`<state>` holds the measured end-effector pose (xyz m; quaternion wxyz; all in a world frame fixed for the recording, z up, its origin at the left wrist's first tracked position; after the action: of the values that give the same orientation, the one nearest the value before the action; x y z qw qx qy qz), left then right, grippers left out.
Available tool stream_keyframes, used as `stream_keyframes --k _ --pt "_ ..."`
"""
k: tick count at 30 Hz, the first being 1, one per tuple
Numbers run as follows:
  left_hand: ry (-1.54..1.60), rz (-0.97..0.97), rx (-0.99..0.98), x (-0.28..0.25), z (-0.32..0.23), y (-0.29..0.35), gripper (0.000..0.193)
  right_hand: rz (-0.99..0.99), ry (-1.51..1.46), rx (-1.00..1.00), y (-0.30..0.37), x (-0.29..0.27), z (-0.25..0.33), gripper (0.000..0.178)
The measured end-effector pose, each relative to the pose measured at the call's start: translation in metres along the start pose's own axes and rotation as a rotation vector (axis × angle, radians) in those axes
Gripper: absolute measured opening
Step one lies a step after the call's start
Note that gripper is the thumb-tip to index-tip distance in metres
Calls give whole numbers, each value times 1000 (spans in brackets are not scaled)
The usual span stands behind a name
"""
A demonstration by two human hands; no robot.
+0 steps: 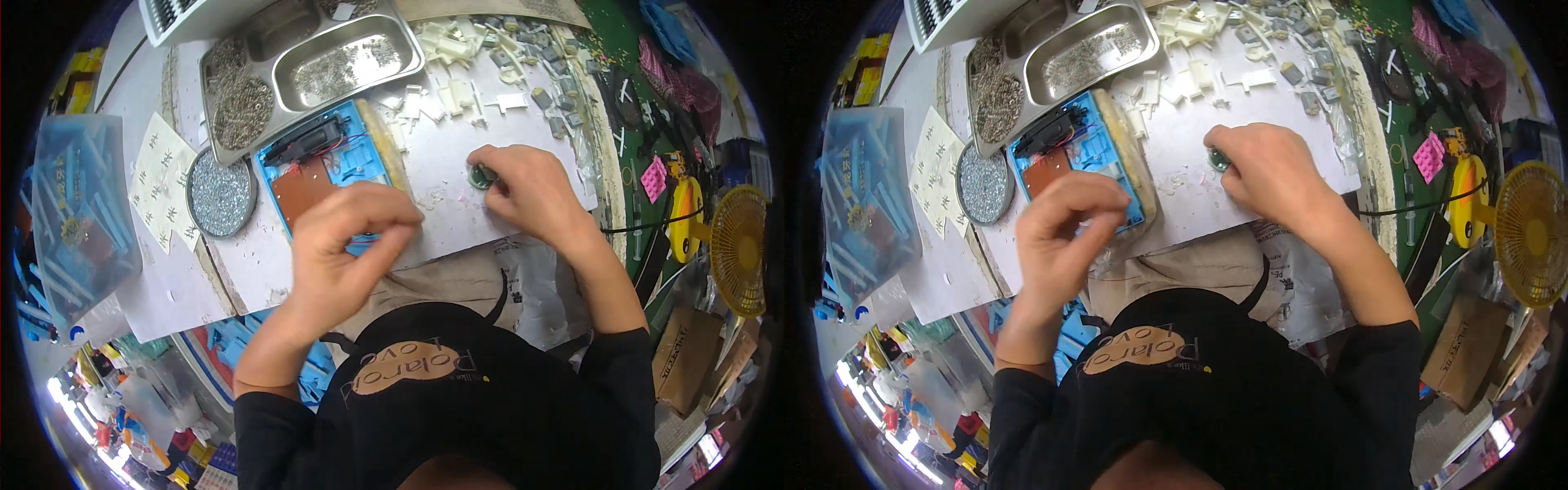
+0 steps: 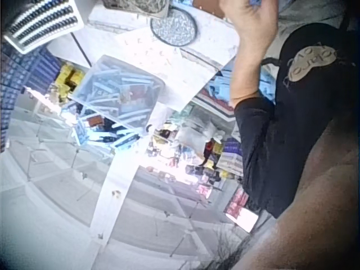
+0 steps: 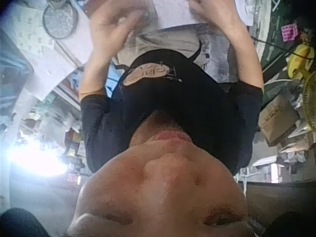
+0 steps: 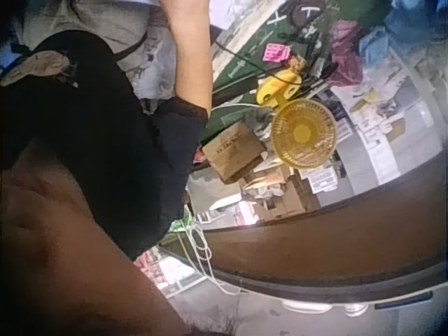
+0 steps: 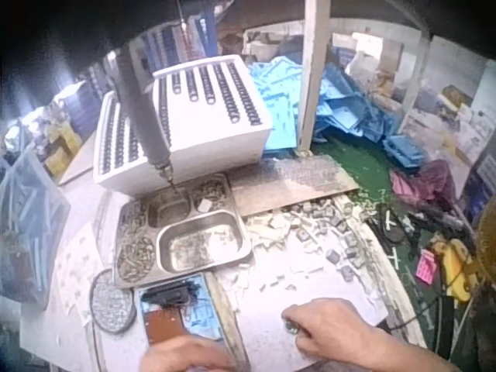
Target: Assemble a blue plastic electronic device by inserting components, soldering wires, and securing the casing with an electric screwdriver.
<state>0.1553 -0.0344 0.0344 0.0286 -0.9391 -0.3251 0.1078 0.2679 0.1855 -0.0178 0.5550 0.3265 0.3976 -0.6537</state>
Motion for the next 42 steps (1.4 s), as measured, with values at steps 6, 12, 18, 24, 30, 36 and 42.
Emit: stream_keyframes --k 6,12,18,24,30,36,42 --pt "-4 -86 -131 16 24 26 19 22 -1219 498 8 -9 8 45" --pt "149 -130 -297 22 35 33 40 147 -1680 562 0 24 55 50" --pt "174 -104 -302 21 33 32 44 222 -1678 546 -5 27 53 49" --pt "256 -183 -211 23 35 35 39 143 -1292 473 2 19 62 53" --pt "-362 -139 231 7 27 32 36 32 -1087 321 -17 6 66 53" --pt "-348 -148 308 -6 19 30 27 277 -1081 330 -28 -4 73 45" --pt "-134 -78 152 -11 25 34 16 54 -710 -228 -32 -9 75 37"
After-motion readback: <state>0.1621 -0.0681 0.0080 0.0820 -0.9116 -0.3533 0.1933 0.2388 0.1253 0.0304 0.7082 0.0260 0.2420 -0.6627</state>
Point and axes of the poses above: each hand's wrist, its own y-axis away from the middle knuckle, its own x-axis out of the palm, z = x × y, the point moved 3 cm from there along -y, towards the middle knuckle, and after that the axes turned 4 degrees about -y, right-handed, at the moved point
